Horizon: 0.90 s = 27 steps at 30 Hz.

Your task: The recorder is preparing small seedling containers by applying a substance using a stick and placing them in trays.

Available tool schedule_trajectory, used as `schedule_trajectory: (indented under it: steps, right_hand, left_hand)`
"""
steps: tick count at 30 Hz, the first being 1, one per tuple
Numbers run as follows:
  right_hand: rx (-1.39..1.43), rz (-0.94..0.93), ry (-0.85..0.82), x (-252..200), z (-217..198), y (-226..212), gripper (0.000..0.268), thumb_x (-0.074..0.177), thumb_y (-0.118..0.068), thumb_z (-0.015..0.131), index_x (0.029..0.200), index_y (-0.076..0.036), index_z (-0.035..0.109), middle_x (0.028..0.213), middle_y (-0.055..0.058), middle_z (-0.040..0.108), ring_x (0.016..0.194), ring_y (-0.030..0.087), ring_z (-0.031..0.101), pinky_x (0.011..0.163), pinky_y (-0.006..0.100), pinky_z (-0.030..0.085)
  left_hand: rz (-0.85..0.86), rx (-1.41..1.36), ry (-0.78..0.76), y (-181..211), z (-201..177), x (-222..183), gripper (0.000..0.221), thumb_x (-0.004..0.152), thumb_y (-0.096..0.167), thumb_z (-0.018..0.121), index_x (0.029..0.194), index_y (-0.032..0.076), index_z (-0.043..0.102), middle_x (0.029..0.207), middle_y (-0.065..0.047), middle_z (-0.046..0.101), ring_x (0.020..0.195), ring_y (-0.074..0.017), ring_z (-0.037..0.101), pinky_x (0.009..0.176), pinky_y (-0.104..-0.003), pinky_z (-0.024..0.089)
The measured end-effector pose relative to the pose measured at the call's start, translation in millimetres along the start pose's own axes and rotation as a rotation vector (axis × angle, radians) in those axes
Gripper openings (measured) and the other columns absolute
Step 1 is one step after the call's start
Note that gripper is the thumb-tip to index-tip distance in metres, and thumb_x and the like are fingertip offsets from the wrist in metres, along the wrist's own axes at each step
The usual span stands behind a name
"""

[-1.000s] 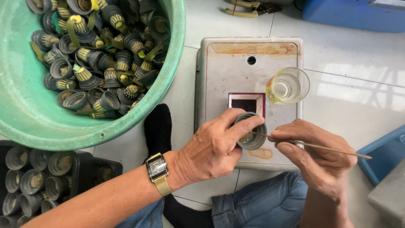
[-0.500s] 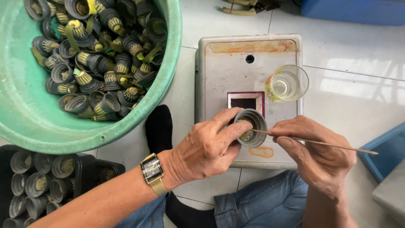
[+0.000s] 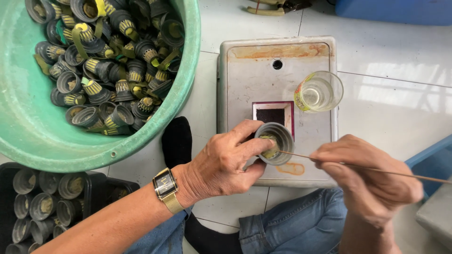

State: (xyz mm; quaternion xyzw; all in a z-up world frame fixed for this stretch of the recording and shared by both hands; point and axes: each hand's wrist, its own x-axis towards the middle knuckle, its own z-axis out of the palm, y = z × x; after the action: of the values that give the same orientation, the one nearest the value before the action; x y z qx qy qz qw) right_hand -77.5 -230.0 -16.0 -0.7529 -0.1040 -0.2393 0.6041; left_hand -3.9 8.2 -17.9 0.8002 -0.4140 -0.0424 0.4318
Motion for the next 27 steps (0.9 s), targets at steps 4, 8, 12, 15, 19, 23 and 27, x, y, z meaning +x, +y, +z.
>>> schedule_trajectory:
  steps: [4, 8, 12, 15, 19, 23, 27]
  right_hand:
    - [0.119, 0.017, 0.059, -4.6, -7.0, 9.6, 0.011, 0.091, 0.001, 0.067, 0.096, 0.011, 0.068, 0.087, 0.023, 0.071, 0.066, 0.025, 0.073, 0.058, 0.032, 0.056]
    - [0.186, 0.059, 0.071, -4.8, -2.3, 10.5, 0.012, 0.092, 0.002, 0.065, 0.096, 0.013, 0.068, 0.085, 0.025, 0.071, 0.067, 0.028, 0.073, 0.060, 0.034, 0.057]
    - [0.267, 0.127, 0.096, -5.7, -2.2, 12.9, 0.013, 0.089, 0.003, 0.064, 0.096, 0.013, 0.068, 0.085, 0.026, 0.071, 0.066, 0.028, 0.072, 0.060, 0.035, 0.056]
    - [0.274, 0.138, 0.092, -6.8, -2.8, 13.4, 0.013, 0.090, 0.003, 0.065, 0.097, 0.013, 0.069, 0.086, 0.026, 0.071, 0.066, 0.027, 0.072, 0.058, 0.033, 0.058]
    - [0.267, 0.123, 0.074, -10.2, -1.1, 14.6, 0.013, 0.091, 0.002, 0.066, 0.098, 0.013, 0.068, 0.086, 0.027, 0.071, 0.068, 0.028, 0.072, 0.058, 0.032, 0.060]
    - [0.265, 0.096, 0.057, -9.2, -0.5, 15.9, 0.013, 0.093, 0.002, 0.066, 0.101, 0.013, 0.069, 0.087, 0.027, 0.071, 0.071, 0.028, 0.073, 0.061, 0.033, 0.060]
    - [0.231, 0.122, 0.072, -4.5, 1.2, 13.2, 0.014, 0.090, 0.002, 0.066, 0.099, 0.013, 0.068, 0.090, 0.027, 0.071, 0.071, 0.028, 0.073, 0.060, 0.032, 0.060]
  left_hand:
    - [-0.023, 0.008, -0.009, 0.8, -1.0, -0.8, 0.043, 0.075, 0.001, 0.074, 0.118, 0.004, 0.066, 0.124, -0.019, 0.062, 0.088, -0.0283, 0.073, 0.072, -0.034, 0.062]
    - [0.034, 0.002, 0.063, 6.6, -1.5, 1.4, 0.050, 0.077, 0.001, 0.076, 0.125, 0.002, 0.060, 0.127, -0.021, 0.061, 0.096, -0.0318, 0.073, 0.077, -0.034, 0.063]
    - [0.033, -0.013, 0.057, 9.3, -2.5, 0.8, 0.051, 0.078, 0.000, 0.077, 0.126, 0.002, 0.059, 0.127, -0.021, 0.061, 0.094, -0.0314, 0.073, 0.076, -0.035, 0.062]
    - [0.036, -0.019, 0.072, 9.4, -2.0, 0.6, 0.051, 0.078, 0.001, 0.078, 0.126, 0.003, 0.059, 0.128, -0.021, 0.061, 0.095, -0.0319, 0.073, 0.078, -0.035, 0.062]
    - [0.044, -0.016, 0.073, 10.1, -1.4, 0.7, 0.051, 0.078, 0.002, 0.078, 0.126, 0.002, 0.059, 0.128, -0.021, 0.060, 0.094, -0.0320, 0.073, 0.078, -0.036, 0.062]
    - [0.044, -0.038, 0.070, 10.2, -1.0, 1.3, 0.050, 0.079, 0.001, 0.076, 0.126, 0.001, 0.059, 0.128, -0.020, 0.060, 0.092, -0.0307, 0.073, 0.077, -0.035, 0.063]
    - [0.055, -0.024, 0.067, 10.2, -0.9, 0.7, 0.050, 0.079, 0.002, 0.076, 0.127, 0.000, 0.059, 0.128, -0.021, 0.059, 0.091, -0.0317, 0.073, 0.077, -0.036, 0.062]
